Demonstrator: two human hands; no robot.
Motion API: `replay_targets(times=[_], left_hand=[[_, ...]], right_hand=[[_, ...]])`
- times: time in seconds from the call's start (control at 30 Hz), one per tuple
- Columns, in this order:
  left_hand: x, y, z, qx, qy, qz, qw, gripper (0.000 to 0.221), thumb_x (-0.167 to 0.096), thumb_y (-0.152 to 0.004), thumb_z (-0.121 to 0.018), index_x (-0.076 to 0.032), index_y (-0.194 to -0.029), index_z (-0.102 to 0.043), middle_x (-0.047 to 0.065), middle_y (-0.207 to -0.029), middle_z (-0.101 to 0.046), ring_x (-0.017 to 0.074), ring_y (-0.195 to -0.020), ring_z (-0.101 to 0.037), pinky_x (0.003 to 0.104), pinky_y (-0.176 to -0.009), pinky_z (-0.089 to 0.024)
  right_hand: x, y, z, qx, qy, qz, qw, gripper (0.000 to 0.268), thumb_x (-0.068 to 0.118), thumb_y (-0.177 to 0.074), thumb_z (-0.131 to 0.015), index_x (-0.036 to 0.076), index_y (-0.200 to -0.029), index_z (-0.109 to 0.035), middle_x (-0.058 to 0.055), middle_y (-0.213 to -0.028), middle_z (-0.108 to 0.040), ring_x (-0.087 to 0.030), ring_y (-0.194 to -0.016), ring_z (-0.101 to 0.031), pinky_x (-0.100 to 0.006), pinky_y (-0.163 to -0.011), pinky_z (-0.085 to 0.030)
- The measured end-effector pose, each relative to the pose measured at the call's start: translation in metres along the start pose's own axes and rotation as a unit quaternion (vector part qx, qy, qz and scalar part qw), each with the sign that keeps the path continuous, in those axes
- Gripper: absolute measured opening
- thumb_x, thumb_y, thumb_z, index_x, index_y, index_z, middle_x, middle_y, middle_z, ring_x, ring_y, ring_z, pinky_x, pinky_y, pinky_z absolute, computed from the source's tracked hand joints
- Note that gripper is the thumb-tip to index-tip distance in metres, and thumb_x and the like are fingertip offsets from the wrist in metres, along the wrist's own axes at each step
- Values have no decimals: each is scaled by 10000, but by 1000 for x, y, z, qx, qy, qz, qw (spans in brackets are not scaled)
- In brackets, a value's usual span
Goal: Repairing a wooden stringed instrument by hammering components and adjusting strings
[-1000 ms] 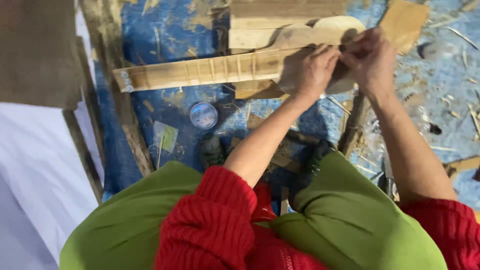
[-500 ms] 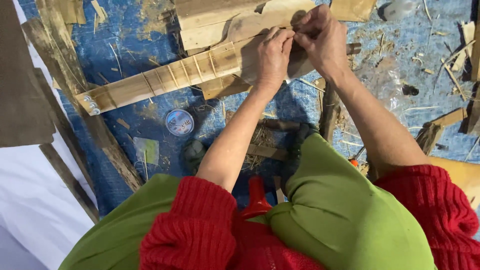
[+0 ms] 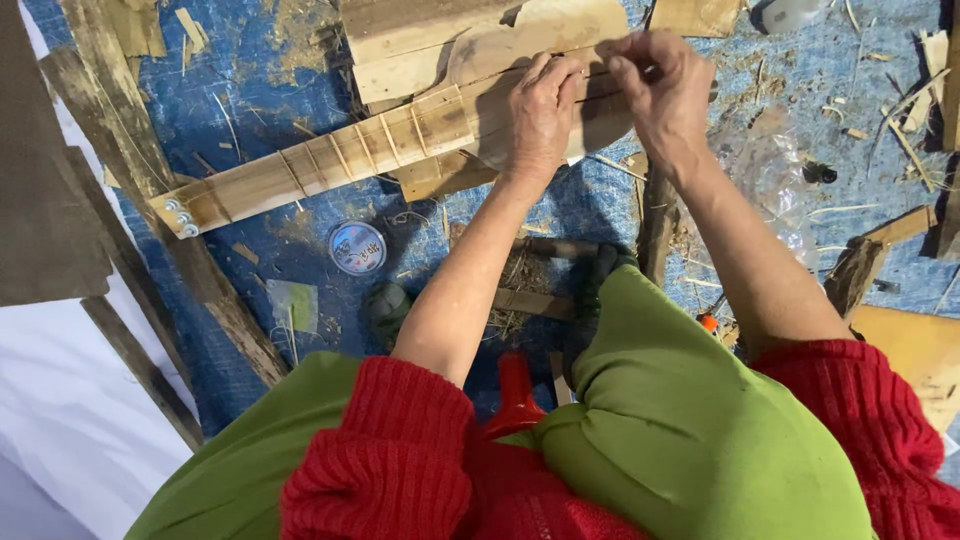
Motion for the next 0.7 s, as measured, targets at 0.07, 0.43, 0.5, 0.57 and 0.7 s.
replay_targets(times=[0.07, 0.43, 0.5, 0.57, 0.7], left_hand=[[-3, -2, 3, -2, -1, -11, 1000, 116, -29, -955, -676, -79, -1053, -709, 88, -967, -785, 331, -1072, -755, 430, -1142, -526], [16, 3, -13, -16, -28, -29, 999, 171, -31, -973, -679, -81, -1136, -695, 84, -1051, -785, 249, -1003, -783, 385, -1041, -623], [3, 1, -3, -15, -17, -25, 999, 177, -7, -969, -667, -73, -1132, -686, 82, -1039, -717, 236, -950, -745, 361, -948, -639], [2, 2, -2, -14, -7, -20, 1000, 185, 18, -964, -654, -66, -1128, -677, 81, -1028, -650, 223, -897, -707, 338, -855, -655], [0, 1, 0, -10, -18, -1, 1000, 182, -11, -964, -676, -80, -1132, -691, 98, -1070, -699, 301, -1049, -664, 380, -949, -596]], right_hand=[[-9, 9, -3, -16, 42, 1, 999, 60, -48, -1052, -763, -8, -1093, -744, -160, -1038, -736, -290, -926, -704, -364, -759, -588], [-20, 14, -20, -55, 68, -9, 996, 102, 169, -1058, -784, 76, -1025, -761, -50, -979, -602, -220, -926, -444, -341, -738, -416], [-12, 8, -20, -51, 50, -12, 997, 111, 164, -1041, -830, 73, -1001, -780, -43, -949, -592, -225, -923, -427, -359, -743, -400], [-7, 3, -21, -47, 32, -15, 998, 126, 160, -1024, -876, 70, -978, -799, -36, -919, -582, -231, -919, -411, -378, -748, -384], [-6, 0, -23, -53, 12, -48, 997, 148, 133, -991, -911, 92, -930, -783, -18, -901, -618, -216, -924, -443, -374, -772, -422]])
Point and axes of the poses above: each hand's wrist, its own y-axis away from the middle knuckle, its own z-axis out of the back of the hand, x = y × z, the point moved 2 cm from there along -y, towards the middle knuckle
